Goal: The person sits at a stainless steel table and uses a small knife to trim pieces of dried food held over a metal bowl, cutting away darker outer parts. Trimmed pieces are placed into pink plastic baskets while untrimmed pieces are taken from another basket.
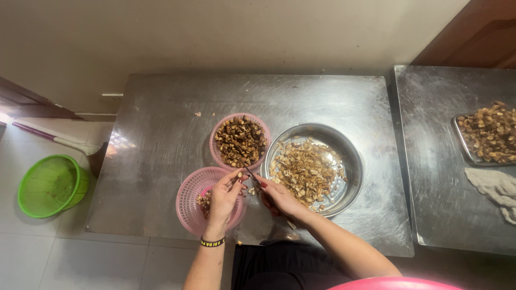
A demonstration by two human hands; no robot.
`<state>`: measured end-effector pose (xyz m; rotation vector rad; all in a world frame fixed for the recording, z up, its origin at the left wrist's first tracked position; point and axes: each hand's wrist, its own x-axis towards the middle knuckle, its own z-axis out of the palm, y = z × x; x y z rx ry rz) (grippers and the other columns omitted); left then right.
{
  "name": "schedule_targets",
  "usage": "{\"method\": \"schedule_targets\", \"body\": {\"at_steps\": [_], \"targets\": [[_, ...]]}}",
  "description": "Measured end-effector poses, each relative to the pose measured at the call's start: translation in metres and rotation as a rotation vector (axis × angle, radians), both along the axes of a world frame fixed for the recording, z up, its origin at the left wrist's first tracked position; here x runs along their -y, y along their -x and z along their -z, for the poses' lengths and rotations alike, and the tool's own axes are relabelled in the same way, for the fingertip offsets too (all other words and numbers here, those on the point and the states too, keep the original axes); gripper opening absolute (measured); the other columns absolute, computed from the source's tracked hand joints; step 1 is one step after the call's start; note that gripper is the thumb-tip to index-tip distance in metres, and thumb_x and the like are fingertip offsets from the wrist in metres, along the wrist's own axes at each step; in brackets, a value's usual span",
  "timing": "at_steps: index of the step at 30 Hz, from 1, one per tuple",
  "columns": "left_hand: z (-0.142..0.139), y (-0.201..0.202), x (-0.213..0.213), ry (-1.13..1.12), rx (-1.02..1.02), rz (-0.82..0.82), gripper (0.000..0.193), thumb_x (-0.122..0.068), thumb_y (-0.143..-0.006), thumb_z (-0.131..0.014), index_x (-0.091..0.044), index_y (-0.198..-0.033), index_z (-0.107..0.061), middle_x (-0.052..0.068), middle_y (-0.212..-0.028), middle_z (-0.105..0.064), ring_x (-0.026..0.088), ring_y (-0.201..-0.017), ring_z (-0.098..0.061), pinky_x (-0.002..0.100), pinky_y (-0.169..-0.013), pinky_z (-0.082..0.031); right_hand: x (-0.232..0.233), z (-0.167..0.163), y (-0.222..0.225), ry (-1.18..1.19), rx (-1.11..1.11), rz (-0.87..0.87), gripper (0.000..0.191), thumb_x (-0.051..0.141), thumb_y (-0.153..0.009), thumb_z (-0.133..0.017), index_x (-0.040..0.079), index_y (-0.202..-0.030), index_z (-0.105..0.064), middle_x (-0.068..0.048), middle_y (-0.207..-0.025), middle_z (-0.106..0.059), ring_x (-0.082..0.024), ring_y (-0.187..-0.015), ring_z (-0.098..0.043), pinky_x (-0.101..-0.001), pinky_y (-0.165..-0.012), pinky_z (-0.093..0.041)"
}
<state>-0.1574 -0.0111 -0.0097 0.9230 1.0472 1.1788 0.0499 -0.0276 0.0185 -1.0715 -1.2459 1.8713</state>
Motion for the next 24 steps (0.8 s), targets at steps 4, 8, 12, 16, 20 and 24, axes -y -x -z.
{"method": "schedule_targets", "body": {"at_steps": [4, 8, 12, 16, 20, 24], "targets": [[0.001, -0.003, -0.002, 0.025, 0.047, -0.054, 0.037, 0.0, -0.096, -0.062, 0.001, -0.133, -0.064, 0.008, -0.105, -0.075, 0.01, -0.082, -0.068, 0.021, -0.068, -0.052, 0.0, -0.007, 0.005, -0.025, -0.014, 0.06, 0.059, 0.021, -0.104, -0.045, 0.024, -0.162, -0.032, -0.002, -0.071, -0.059, -0.008, -0.051, -0.047, -0.0241, -0.046, -0.04], [0.002, -0.002, -0.001, 0.058, 0.061, -0.095, 0.032, -0.002, -0.098, -0.063, 0.002, -0.129, -0.066, 0.007, -0.098, -0.073, 0.009, -0.08, -0.066, 0.021, -0.066, -0.051, 0.002, -0.012, 0.005, -0.02, -0.003, 0.06, 0.047, 0.021, -0.102, -0.054, 0.017, -0.146, -0.04, -0.003, -0.085, -0.068, -0.007, -0.053, -0.049, -0.0233, -0.046, -0.04], [0.002, -0.003, 0.001, 0.066, 0.056, -0.107, 0.031, -0.003, -0.096, -0.065, 0.002, -0.127, -0.066, 0.006, -0.097, -0.074, 0.008, -0.079, -0.066, 0.021, -0.065, -0.05, 0.004, -0.006, 0.01, -0.156, -0.068, 0.094, 0.027, 0.017, -0.105, -0.06, 0.009, -0.127, -0.046, -0.005, -0.095, -0.067, -0.006, -0.077, -0.055, -0.0224, -0.061, -0.045], [-0.001, -0.003, 0.002, 0.068, 0.051, -0.114, 0.028, -0.004, -0.097, -0.065, 0.002, -0.125, -0.067, 0.005, -0.098, -0.074, 0.008, -0.079, -0.065, 0.02, -0.065, -0.05, 0.004, -0.003, 0.013, -0.206, -0.021, 0.116, 0.025, 0.017, -0.105, -0.06, 0.008, -0.123, -0.046, -0.005, -0.094, -0.067, -0.009, -0.086, -0.061, -0.0237, -0.071, -0.05], [-0.004, -0.001, 0.003, 0.059, 0.032, -0.128, 0.026, -0.004, -0.097, -0.065, 0.002, -0.123, -0.068, 0.005, -0.1, -0.075, 0.007, -0.08, -0.065, 0.02, -0.066, -0.05, 0.007, -0.005, 0.014, -0.18, 0.006, 0.124, 0.028, 0.018, -0.103, -0.06, 0.008, -0.125, -0.045, -0.004, -0.092, -0.067, -0.009, -0.082, -0.062, -0.0246, -0.067, -0.05], [-0.005, 0.002, 0.004, 0.055, 0.029, -0.133, 0.027, -0.003, -0.098, -0.064, 0.002, -0.124, -0.068, 0.007, -0.103, -0.075, 0.007, -0.081, -0.065, 0.02, -0.067, -0.05, 0.01, -0.013, 0.011, -0.107, 0.213, 0.096, 0.036, 0.022, -0.101, -0.058, 0.011, -0.135, -0.05, -0.003, -0.08, -0.069, -0.009, -0.064, -0.056, -0.0261, -0.054, -0.044]]}}
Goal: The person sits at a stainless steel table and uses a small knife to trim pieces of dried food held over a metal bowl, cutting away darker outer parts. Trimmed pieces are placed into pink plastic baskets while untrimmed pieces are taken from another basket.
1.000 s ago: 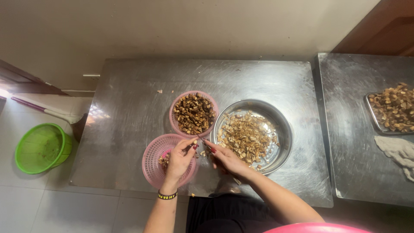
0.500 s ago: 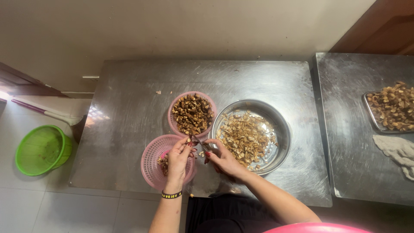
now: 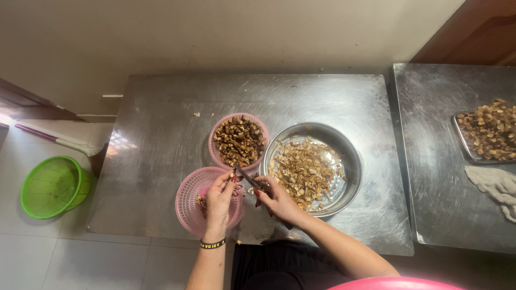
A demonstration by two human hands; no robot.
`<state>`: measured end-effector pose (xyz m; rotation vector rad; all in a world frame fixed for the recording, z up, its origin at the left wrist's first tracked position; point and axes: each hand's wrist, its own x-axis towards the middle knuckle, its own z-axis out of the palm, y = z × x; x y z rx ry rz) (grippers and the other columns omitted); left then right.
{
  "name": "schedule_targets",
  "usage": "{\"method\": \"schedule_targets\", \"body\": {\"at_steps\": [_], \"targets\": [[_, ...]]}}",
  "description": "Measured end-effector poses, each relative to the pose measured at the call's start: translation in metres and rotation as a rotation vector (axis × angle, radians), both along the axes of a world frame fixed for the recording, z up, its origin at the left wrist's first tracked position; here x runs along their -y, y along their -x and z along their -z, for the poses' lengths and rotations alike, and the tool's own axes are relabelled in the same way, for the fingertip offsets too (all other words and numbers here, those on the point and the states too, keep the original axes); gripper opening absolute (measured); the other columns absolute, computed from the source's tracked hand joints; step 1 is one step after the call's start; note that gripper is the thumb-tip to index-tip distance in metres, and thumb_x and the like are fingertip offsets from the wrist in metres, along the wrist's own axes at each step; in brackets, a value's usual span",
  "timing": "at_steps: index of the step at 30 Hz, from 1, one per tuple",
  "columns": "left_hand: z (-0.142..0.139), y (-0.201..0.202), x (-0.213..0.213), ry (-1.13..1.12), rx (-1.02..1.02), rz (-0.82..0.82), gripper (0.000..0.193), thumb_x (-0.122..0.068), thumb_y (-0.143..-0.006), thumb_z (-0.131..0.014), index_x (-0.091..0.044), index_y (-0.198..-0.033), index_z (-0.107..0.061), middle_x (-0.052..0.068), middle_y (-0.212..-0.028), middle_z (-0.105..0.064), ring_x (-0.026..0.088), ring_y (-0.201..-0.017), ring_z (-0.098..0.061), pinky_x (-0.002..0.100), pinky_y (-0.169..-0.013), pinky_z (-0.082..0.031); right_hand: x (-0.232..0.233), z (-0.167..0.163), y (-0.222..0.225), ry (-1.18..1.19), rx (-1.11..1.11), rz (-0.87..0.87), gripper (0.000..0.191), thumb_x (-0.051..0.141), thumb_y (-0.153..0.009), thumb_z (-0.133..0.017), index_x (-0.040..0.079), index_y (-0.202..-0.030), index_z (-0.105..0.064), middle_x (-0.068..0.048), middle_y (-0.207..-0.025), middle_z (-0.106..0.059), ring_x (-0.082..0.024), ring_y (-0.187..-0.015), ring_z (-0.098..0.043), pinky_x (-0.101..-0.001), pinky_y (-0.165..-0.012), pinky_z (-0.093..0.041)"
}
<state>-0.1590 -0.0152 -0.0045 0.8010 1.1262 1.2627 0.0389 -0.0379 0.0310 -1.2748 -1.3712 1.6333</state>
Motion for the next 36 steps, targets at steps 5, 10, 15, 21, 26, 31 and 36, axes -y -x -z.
{"method": "schedule_targets", "body": {"at_steps": [5, 10, 15, 21, 26, 31, 36], "targets": [[0.002, 0.005, -0.001, 0.014, -0.025, -0.016, 0.032, 0.0, -0.097, -0.061, 0.001, -0.128, -0.066, 0.008, -0.108, -0.075, 0.008, -0.085, -0.068, 0.02, -0.07, -0.053, 0.0, 0.003, -0.003, -0.074, 0.019, -0.03, 0.046, 0.023, -0.105, -0.055, 0.015, -0.149, -0.048, -0.002, -0.075, -0.069, -0.006, -0.06, -0.058, -0.0243, -0.052, -0.046], [0.006, -0.005, 0.001, -0.008, -0.02, 0.027, 0.032, 0.003, -0.099, -0.06, 0.003, -0.13, -0.067, 0.011, -0.11, -0.074, 0.011, -0.087, -0.066, 0.023, -0.071, -0.053, 0.004, 0.011, -0.008, 0.031, -0.067, -0.024, 0.056, 0.022, -0.104, -0.05, 0.022, -0.159, -0.039, 0.0, -0.071, -0.06, -0.007, -0.053, -0.048, -0.0243, -0.049, -0.041], [0.004, -0.04, 0.001, -0.072, 0.178, 0.102, 0.035, 0.006, -0.098, -0.054, 0.006, -0.131, -0.064, 0.013, -0.123, -0.071, 0.017, -0.111, -0.067, 0.029, -0.1, -0.053, 0.011, 0.011, -0.017, -0.067, -0.08, 0.002, 0.057, 0.02, -0.104, -0.052, 0.022, -0.16, -0.041, -0.001, -0.08, -0.061, -0.007, -0.062, -0.051, -0.024, -0.057, -0.046], [-0.006, -0.085, -0.006, -0.066, 0.396, 0.198, 0.033, -0.002, -0.102, -0.05, 0.007, -0.131, -0.062, 0.018, -0.125, -0.071, 0.024, -0.116, -0.069, 0.034, -0.104, -0.054, 0.015, 0.009, -0.04, -0.579, 0.115, 0.145, 0.061, 0.008, -0.1, -0.054, 0.009, -0.159, -0.039, -0.023, -0.139, -0.064, -0.032, -0.12, -0.067, -0.0376, -0.097, -0.051], [-0.005, -0.124, -0.011, 0.005, 0.378, 0.182, 0.028, -0.005, -0.105, -0.052, 0.008, -0.128, -0.064, 0.02, -0.118, -0.073, 0.027, -0.106, -0.072, 0.037, -0.097, -0.057, 0.023, 0.002, -0.055, -0.436, 0.29, 0.257, 0.06, 0.012, -0.096, -0.053, 0.011, -0.155, -0.042, -0.022, -0.12, -0.071, -0.029, -0.106, -0.075, -0.0333, -0.092, -0.055], [0.001, -0.148, -0.009, -0.068, 0.349, 0.203, 0.028, 0.0, -0.101, -0.053, 0.006, -0.126, -0.064, 0.016, -0.118, -0.073, 0.023, -0.108, -0.072, 0.034, -0.099, -0.057, 0.025, 0.0, -0.068, -0.642, 0.298, 0.355, 0.054, 0.01, -0.102, -0.051, 0.008, -0.155, -0.041, -0.026, -0.132, -0.066, -0.035, -0.113, -0.07, -0.0381, -0.093, -0.055], [0.004, -0.163, -0.006, -0.084, 0.294, 0.205, 0.028, -0.001, -0.104, -0.056, 0.008, -0.129, -0.066, 0.017, -0.118, -0.072, 0.022, -0.103, -0.07, 0.033, -0.093, -0.057, 0.024, 0.009, -0.081, -0.129, -0.201, 0.391, 0.052, 0.021, -0.108, -0.048, 0.012, -0.159, -0.045, -0.003, -0.073, -0.05, -0.01, -0.055, -0.045, -0.0243, -0.048, -0.038]]}}
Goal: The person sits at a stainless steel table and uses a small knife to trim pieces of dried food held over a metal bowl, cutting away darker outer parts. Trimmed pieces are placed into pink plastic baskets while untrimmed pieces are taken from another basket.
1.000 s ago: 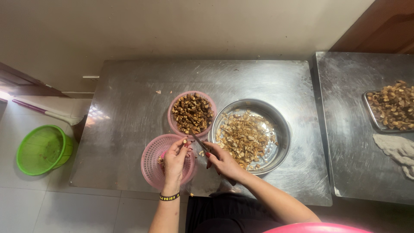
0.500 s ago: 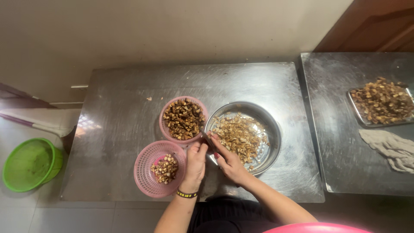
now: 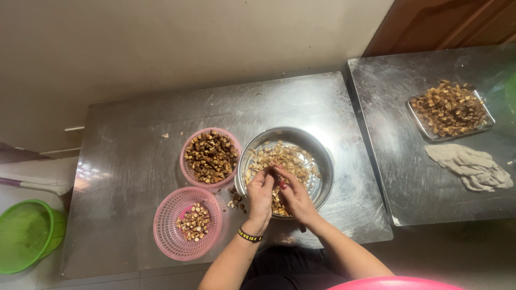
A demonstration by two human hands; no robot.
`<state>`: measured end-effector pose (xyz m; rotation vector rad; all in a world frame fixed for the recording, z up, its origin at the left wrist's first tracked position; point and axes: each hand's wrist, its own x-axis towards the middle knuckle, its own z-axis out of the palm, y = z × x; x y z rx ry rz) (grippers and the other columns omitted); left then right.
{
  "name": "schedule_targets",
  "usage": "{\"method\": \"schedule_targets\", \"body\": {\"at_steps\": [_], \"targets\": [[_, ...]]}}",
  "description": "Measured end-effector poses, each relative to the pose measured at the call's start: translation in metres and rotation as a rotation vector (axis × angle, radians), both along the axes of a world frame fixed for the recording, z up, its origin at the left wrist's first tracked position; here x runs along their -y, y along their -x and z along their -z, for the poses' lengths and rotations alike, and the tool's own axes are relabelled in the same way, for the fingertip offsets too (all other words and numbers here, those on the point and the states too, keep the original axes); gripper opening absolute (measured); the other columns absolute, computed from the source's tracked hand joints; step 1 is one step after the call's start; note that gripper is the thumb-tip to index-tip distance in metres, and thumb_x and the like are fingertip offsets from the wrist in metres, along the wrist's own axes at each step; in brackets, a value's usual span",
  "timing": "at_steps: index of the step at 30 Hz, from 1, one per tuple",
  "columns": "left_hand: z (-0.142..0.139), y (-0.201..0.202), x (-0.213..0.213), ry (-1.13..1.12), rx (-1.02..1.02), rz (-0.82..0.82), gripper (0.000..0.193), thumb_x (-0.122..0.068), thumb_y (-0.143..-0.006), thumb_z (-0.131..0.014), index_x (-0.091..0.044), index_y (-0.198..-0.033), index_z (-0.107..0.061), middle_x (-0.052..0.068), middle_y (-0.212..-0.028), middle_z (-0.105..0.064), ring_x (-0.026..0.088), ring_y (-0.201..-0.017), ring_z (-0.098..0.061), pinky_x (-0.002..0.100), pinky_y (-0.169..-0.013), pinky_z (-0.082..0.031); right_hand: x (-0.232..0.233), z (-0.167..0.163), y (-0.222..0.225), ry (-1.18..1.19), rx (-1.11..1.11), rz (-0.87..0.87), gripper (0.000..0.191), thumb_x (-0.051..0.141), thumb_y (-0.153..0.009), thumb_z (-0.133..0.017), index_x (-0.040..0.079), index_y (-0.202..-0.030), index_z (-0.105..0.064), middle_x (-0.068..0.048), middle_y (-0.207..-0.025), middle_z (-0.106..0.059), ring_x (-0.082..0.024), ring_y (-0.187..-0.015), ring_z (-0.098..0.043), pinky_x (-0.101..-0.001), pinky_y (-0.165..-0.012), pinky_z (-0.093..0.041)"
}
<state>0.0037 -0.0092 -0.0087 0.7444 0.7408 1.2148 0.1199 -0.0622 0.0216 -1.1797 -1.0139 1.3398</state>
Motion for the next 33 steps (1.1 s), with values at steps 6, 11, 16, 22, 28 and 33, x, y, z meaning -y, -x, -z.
{"method": "schedule_targets", "body": {"at_steps": [6, 11, 16, 22, 28, 33], "targets": [[-0.006, 0.005, -0.009, 0.192, 0.031, 0.055, 0.03, -0.009, -0.1, -0.052, 0.0, -0.127, -0.063, 0.013, -0.117, -0.074, 0.02, -0.106, -0.074, 0.031, -0.092, -0.06, -0.007, -0.004, -0.029, 0.209, -0.054, 0.143, 0.055, 0.029, -0.102, -0.043, 0.019, -0.156, -0.039, 0.0, -0.063, -0.052, -0.009, -0.044, -0.042, -0.0256, -0.038, -0.035], [-0.004, 0.001, -0.007, 0.049, 0.055, 0.046, 0.026, -0.003, -0.106, -0.055, 0.009, -0.127, -0.066, 0.018, -0.118, -0.071, 0.024, -0.103, -0.068, 0.034, -0.092, -0.056, 0.004, -0.008, -0.011, 0.015, 0.533, -0.041, 0.059, 0.018, -0.11, -0.047, 0.019, -0.168, -0.035, -0.033, -0.111, -0.065, -0.035, -0.092, -0.065, -0.0391, -0.082, -0.056], [-0.006, -0.003, -0.003, 0.1, 0.119, 0.039, 0.025, -0.003, -0.102, -0.054, 0.005, -0.122, -0.067, 0.015, -0.115, -0.074, 0.023, -0.108, -0.072, 0.032, -0.1, -0.057, 0.003, -0.006, -0.004, -0.324, 0.504, 0.029, 0.055, 0.015, -0.105, -0.054, 0.012, -0.158, -0.039, -0.023, -0.126, -0.069, -0.024, -0.101, -0.073, -0.0321, -0.086, -0.054], [-0.006, -0.004, -0.005, 0.089, 0.094, 0.032, 0.025, -0.004, -0.104, -0.055, 0.005, -0.124, -0.067, 0.017, -0.118, -0.073, 0.023, -0.106, -0.07, 0.035, -0.097, -0.056, -0.003, -0.002, -0.007, -0.021, 0.034, 0.032, 0.052, 0.019, -0.103, -0.052, 0.013, -0.154, -0.046, -0.007, -0.097, -0.065, -0.007, -0.057, -0.051, -0.0211, -0.048, -0.043], [-0.007, 0.008, -0.017, 0.215, 0.083, 0.063, 0.027, -0.008, -0.103, -0.053, 0.001, -0.126, -0.063, 0.017, -0.121, -0.073, 0.024, -0.111, -0.073, 0.036, -0.096, -0.059, -0.012, -0.007, -0.031, 0.194, -0.182, 0.057, 0.056, 0.025, -0.103, -0.045, 0.02, -0.158, -0.039, 0.002, -0.057, -0.047, -0.008, -0.039, -0.04, -0.0237, -0.036, -0.035], [-0.004, 0.003, -0.016, 0.151, 0.14, 0.039, 0.033, -0.006, -0.104, -0.054, 0.004, -0.135, -0.062, 0.018, -0.122, -0.07, 0.026, -0.108, -0.07, 0.036, -0.096, -0.058, -0.003, -0.003, -0.015, -0.104, 0.321, -0.057, 0.056, 0.016, -0.105, -0.052, 0.016, -0.159, -0.042, -0.003, -0.089, -0.068, -0.009, -0.062, -0.052, -0.0258, -0.058, -0.049]]}}
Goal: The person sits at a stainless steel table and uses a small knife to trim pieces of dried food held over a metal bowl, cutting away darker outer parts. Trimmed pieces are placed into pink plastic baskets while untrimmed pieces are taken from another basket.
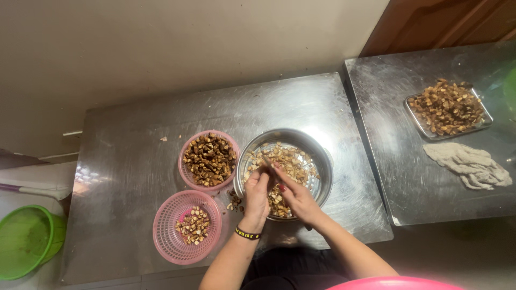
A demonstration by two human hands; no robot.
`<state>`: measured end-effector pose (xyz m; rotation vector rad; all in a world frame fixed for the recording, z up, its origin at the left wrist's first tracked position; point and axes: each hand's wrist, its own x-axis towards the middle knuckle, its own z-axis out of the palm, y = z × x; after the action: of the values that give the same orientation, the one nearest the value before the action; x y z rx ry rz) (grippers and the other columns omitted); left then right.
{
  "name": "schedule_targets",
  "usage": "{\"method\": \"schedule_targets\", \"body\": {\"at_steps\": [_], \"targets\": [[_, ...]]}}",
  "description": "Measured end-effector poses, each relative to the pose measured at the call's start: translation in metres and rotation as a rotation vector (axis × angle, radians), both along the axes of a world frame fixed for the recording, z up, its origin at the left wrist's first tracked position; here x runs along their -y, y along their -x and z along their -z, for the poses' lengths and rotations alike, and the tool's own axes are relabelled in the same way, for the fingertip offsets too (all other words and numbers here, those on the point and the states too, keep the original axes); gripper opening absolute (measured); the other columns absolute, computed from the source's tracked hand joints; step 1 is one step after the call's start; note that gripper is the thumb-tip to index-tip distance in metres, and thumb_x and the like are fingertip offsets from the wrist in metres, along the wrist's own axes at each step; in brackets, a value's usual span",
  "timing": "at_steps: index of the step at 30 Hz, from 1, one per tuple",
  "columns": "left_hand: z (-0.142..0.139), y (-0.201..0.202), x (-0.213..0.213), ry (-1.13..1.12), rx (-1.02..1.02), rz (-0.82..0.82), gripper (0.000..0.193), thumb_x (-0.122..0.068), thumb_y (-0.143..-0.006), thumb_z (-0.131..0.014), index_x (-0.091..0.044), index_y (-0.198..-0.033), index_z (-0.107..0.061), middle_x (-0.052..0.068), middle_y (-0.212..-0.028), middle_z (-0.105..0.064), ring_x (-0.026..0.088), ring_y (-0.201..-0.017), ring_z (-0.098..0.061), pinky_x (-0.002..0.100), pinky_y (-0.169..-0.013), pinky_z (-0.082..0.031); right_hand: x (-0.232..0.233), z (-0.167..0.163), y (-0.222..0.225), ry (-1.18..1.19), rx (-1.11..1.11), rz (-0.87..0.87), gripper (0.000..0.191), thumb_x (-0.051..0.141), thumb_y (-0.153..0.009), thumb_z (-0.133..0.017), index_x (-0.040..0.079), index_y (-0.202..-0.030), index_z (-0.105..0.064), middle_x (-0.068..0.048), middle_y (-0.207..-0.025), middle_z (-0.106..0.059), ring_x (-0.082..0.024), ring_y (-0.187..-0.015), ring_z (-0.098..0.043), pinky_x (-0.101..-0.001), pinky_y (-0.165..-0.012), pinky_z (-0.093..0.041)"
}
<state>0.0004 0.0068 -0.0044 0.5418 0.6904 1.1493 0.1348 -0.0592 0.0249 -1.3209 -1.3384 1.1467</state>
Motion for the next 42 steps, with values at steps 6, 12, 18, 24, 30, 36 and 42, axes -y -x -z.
{"method": "schedule_targets", "body": {"at_steps": [6, 12, 18, 24, 30, 36, 42], "targets": [[-0.002, -0.001, 0.002, 0.002, -0.015, 0.009, 0.03, -0.006, -0.103, -0.054, 0.006, -0.128, -0.065, 0.018, -0.117, -0.074, 0.026, -0.109, -0.072, 0.035, -0.095, -0.057, -0.004, 0.001, 0.006, -0.23, 0.221, 0.028, 0.058, 0.012, -0.101, -0.056, 0.014, -0.157, -0.042, -0.023, -0.121, -0.069, -0.016, -0.097, -0.072, -0.0279, -0.082, -0.056], [0.002, -0.004, 0.004, -0.093, -0.049, 0.003, 0.026, -0.004, -0.103, -0.056, 0.007, -0.124, -0.067, 0.017, -0.119, -0.074, 0.022, -0.106, -0.072, 0.032, -0.095, -0.057, -0.008, 0.005, 0.009, -0.235, 0.002, 0.077, 0.046, 0.015, -0.105, -0.057, 0.01, -0.15, -0.047, -0.017, -0.113, -0.076, -0.02, -0.087, -0.071, -0.0283, -0.075, -0.056], [0.001, 0.007, -0.005, -0.063, -0.138, 0.047, 0.023, -0.003, -0.103, -0.06, 0.006, -0.123, -0.067, 0.019, -0.113, -0.074, 0.023, -0.101, -0.072, 0.035, -0.091, -0.059, -0.016, 0.0, -0.014, 0.311, -0.626, 0.009, 0.041, 0.027, -0.107, -0.046, 0.017, -0.146, -0.051, -0.001, -0.064, -0.058, -0.01, -0.042, -0.046, -0.0237, -0.037, -0.037], [0.0, 0.013, -0.009, 0.008, -0.068, 0.051, 0.03, -0.008, -0.102, -0.055, 0.003, -0.128, -0.063, 0.015, -0.117, -0.074, 0.023, -0.105, -0.073, 0.034, -0.094, -0.06, -0.005, -0.005, -0.007, 0.116, -0.135, 0.032, 0.062, 0.023, -0.104, -0.051, 0.022, -0.163, -0.033, -0.003, -0.075, -0.055, -0.007, -0.055, -0.047, -0.024, -0.047, -0.043], [0.002, 0.001, -0.004, -0.008, -0.001, 0.026, 0.026, -0.004, -0.102, -0.054, 0.005, -0.123, -0.066, 0.018, -0.118, -0.074, 0.026, -0.11, -0.072, 0.034, -0.097, -0.058, -0.003, 0.003, 0.003, 0.044, 0.25, 0.025, 0.06, 0.015, -0.101, -0.057, 0.017, -0.16, -0.043, -0.017, -0.094, -0.072, -0.017, -0.07, -0.068, -0.0319, -0.074, -0.056], [0.001, -0.001, 0.001, -0.109, -0.062, 0.006, 0.026, -0.004, -0.103, -0.055, 0.008, -0.123, -0.066, 0.018, -0.119, -0.074, 0.023, -0.109, -0.072, 0.033, -0.097, -0.057, -0.005, 0.008, 0.007, -0.443, 0.136, 0.046, 0.051, 0.014, -0.109, -0.056, 0.01, -0.158, -0.042, -0.024, -0.132, -0.067, -0.027, -0.105, -0.07, -0.0376, -0.088, -0.056], [0.003, 0.005, -0.002, -0.124, -0.114, 0.03, 0.022, -0.001, -0.103, -0.059, 0.007, -0.122, -0.066, 0.017, -0.113, -0.073, 0.02, -0.099, -0.071, 0.031, -0.09, -0.058, -0.015, 0.002, -0.013, 0.24, -0.58, -0.076, 0.044, 0.028, -0.104, -0.05, 0.014, -0.146, -0.051, 0.001, -0.06, -0.055, -0.004, -0.041, -0.048, -0.018, -0.037, -0.038]]}}
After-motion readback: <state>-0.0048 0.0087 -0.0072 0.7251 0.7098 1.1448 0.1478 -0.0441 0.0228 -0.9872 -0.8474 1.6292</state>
